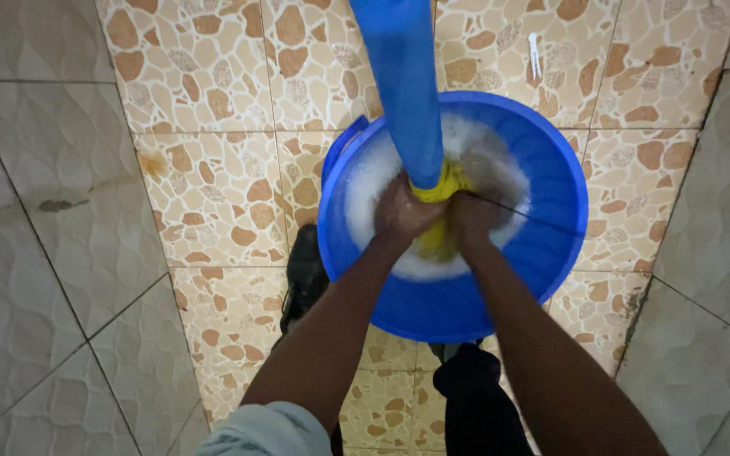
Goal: The person prepares a cleaning solution in a bucket, rinses a yellow mop head in the water, and then wrings the mop head by hand around the end of the blue mop pole.
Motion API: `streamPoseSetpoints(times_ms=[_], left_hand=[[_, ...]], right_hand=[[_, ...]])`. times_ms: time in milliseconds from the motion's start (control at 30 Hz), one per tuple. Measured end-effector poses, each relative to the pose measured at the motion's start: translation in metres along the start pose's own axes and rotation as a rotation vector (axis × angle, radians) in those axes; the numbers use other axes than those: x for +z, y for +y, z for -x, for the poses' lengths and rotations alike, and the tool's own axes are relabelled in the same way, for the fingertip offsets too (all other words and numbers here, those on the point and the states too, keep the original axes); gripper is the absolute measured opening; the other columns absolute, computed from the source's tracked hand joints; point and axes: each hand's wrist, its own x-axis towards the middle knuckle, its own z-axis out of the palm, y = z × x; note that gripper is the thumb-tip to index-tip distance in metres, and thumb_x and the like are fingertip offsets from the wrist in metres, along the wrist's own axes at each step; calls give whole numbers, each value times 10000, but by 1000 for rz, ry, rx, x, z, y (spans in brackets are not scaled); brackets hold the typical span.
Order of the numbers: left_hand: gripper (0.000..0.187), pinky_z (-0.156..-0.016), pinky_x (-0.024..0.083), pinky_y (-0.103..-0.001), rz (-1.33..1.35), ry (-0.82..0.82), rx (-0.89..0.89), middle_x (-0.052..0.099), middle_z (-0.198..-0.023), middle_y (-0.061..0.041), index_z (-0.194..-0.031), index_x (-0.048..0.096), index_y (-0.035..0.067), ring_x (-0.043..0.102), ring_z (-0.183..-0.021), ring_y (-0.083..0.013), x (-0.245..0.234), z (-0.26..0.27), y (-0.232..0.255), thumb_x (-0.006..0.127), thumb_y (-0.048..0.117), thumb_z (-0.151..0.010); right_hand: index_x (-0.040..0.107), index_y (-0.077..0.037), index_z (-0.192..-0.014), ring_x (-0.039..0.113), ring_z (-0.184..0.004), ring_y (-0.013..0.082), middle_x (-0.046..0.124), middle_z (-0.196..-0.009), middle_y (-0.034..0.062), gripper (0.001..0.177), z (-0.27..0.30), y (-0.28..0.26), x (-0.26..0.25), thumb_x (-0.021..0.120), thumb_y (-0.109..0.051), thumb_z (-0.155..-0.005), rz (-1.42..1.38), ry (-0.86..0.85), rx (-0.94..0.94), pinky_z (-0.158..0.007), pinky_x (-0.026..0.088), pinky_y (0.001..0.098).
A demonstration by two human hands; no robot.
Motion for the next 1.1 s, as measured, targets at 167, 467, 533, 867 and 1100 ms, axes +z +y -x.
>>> streamPoseSetpoints(times_ms=[167,467,533,867,1100], left_hand=[[490,-981,551,-452,259,-87,273,748,-1176,-195,-1237,684,92,712,-1141,-356,25,-9,-64,781,389,-859],[598,-943,548,-438,291,-80,233,724,-1158,-196,-1229,633,51,702,-1106,-349,30,-20,-61,797,411,-780],[619,-914,566,-445,180,-103,116,741,-1136,-187,-1202,659,63,716,-1083,-353,22,-14,-38,828,449,-748],[778,-863,571,-465,-72,-160,-150,757,-1088,-157,-1222,666,117,728,-1033,-360,3,2,24,867,578,-629],[836,-876,552,-486,-156,-97,190,715,-1156,-187,-1383,560,75,699,-1046,-402,-30,27,21,816,601,-786]], right_hand=[[688,-22,-1102,709,-878,337,749,-966,181,304,-25,47,34,536,-258,-984,-86,-316,83,-776,544,458],[683,-23,-1111,697,-889,329,739,-981,164,341,-26,52,27,497,-294,-1021,-55,-441,42,-787,544,463],[682,-23,-1113,694,-892,327,737,-985,160,350,-18,63,32,489,-302,-1029,-28,-392,13,-789,544,464],[699,-8,-1063,680,-886,335,736,-981,142,440,-19,100,54,391,-313,-1133,-276,277,-136,-785,523,487],[726,-19,-1081,699,-899,378,746,-986,216,411,-6,57,38,556,-340,-888,28,21,-229,-756,525,493]])
